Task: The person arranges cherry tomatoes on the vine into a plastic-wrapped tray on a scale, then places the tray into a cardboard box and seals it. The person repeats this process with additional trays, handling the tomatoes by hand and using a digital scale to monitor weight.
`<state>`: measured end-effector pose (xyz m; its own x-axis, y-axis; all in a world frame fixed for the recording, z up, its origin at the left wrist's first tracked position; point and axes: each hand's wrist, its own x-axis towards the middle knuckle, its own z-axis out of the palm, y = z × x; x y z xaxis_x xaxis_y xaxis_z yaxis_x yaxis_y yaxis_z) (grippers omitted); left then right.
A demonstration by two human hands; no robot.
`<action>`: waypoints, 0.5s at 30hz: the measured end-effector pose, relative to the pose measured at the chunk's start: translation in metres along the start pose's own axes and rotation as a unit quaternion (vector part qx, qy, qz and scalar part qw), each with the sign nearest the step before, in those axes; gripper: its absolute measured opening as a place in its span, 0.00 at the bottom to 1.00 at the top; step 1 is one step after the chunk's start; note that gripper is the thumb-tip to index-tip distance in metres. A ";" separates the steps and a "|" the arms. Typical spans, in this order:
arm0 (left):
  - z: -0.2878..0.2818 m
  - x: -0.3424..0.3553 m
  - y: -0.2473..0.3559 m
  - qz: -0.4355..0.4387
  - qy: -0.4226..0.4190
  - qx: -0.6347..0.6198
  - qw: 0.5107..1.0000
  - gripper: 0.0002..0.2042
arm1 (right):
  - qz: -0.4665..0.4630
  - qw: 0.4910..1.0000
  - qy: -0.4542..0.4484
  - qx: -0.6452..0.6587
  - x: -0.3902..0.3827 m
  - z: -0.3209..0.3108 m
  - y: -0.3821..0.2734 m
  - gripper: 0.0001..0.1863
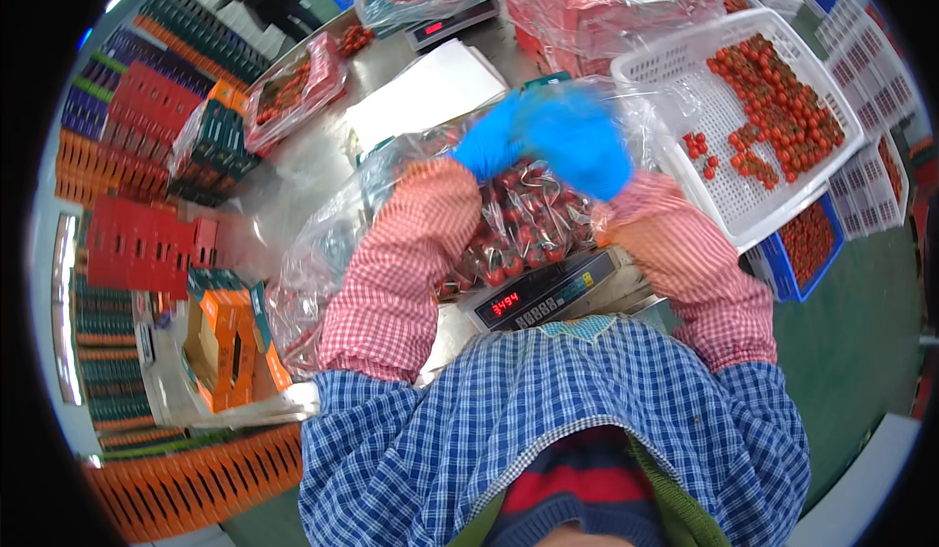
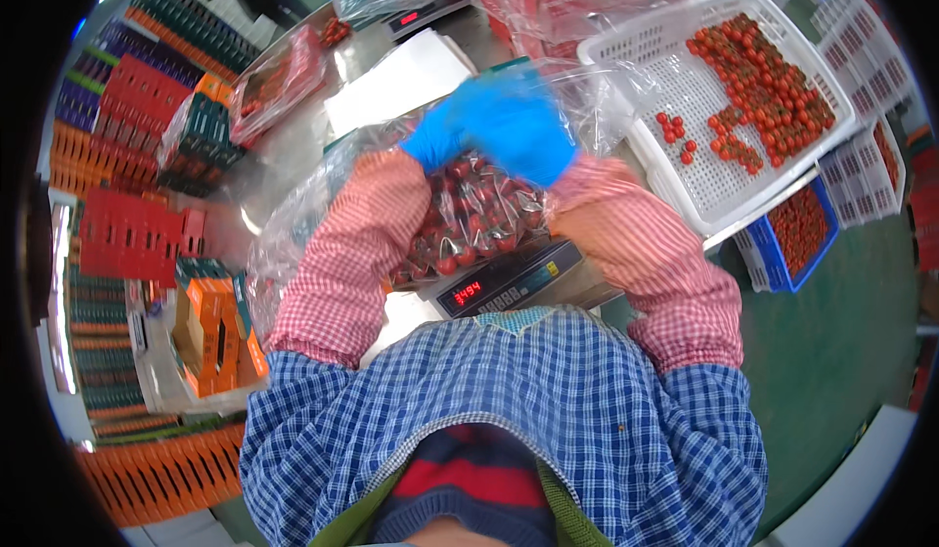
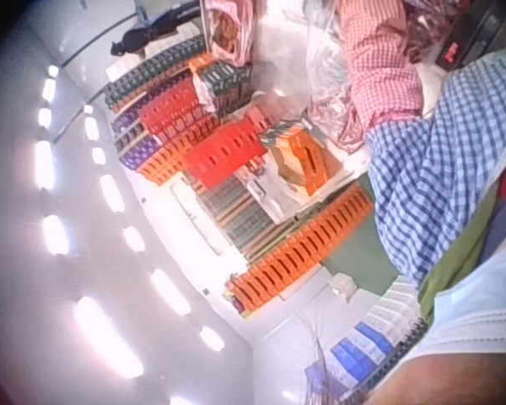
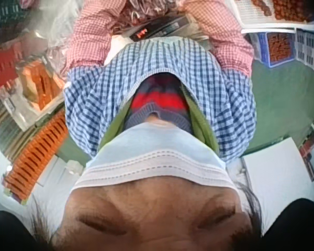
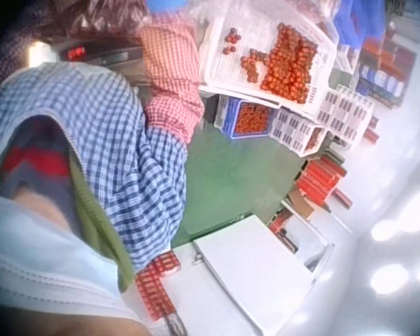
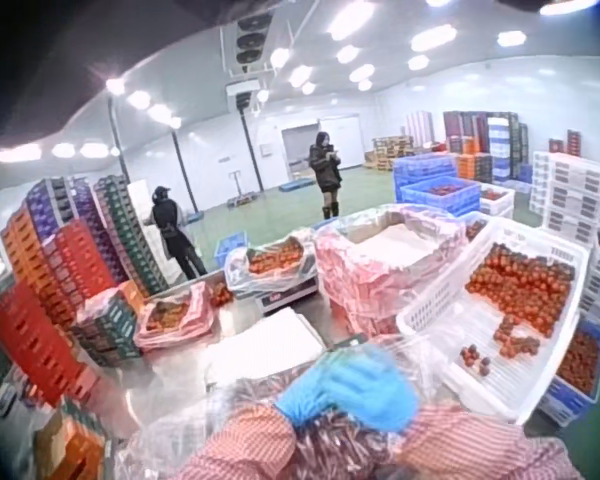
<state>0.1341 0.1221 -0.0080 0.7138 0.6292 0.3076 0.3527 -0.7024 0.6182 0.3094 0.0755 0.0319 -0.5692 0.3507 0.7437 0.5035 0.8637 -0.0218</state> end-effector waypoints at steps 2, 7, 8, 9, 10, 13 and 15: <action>0.027 -0.018 -0.011 -0.013 -0.079 0.341 0.937 0.25 | 0.221 0.949 0.225 0.017 -0.035 -0.027 0.039 0.15; 0.035 -0.030 -0.012 0.081 -0.074 0.263 0.959 0.25 | 0.593 0.785 -0.069 0.169 -0.094 -0.032 0.091 0.32; 0.030 -0.029 -0.009 0.084 -0.082 0.244 0.963 0.25 | 0.602 0.762 0.035 0.236 -0.098 -0.036 0.091 0.34; 0.028 -0.028 -0.004 0.086 -0.096 0.223 0.966 0.25 | 0.607 0.724 0.172 0.279 -0.101 -0.039 0.085 0.36; 0.025 -0.024 -0.001 0.070 -0.102 0.222 0.967 0.25 | 0.636 0.679 0.202 0.307 -0.102 -0.042 0.075 0.35; 0.030 -0.013 0.003 0.036 -0.135 0.237 0.962 0.26 | 0.667 0.577 0.328 0.338 -0.109 -0.043 0.014 0.33; 0.042 -0.008 -0.003 0.062 -0.096 0.265 0.957 0.28 | 0.601 0.709 0.218 0.296 -0.101 -0.022 -0.033 0.33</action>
<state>0.1529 0.1054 -0.0422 0.8508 0.4921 0.1844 0.4786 -0.8705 0.1148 0.3639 0.0038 -0.0277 0.3613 0.9287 0.0830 0.0195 0.0815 -0.9965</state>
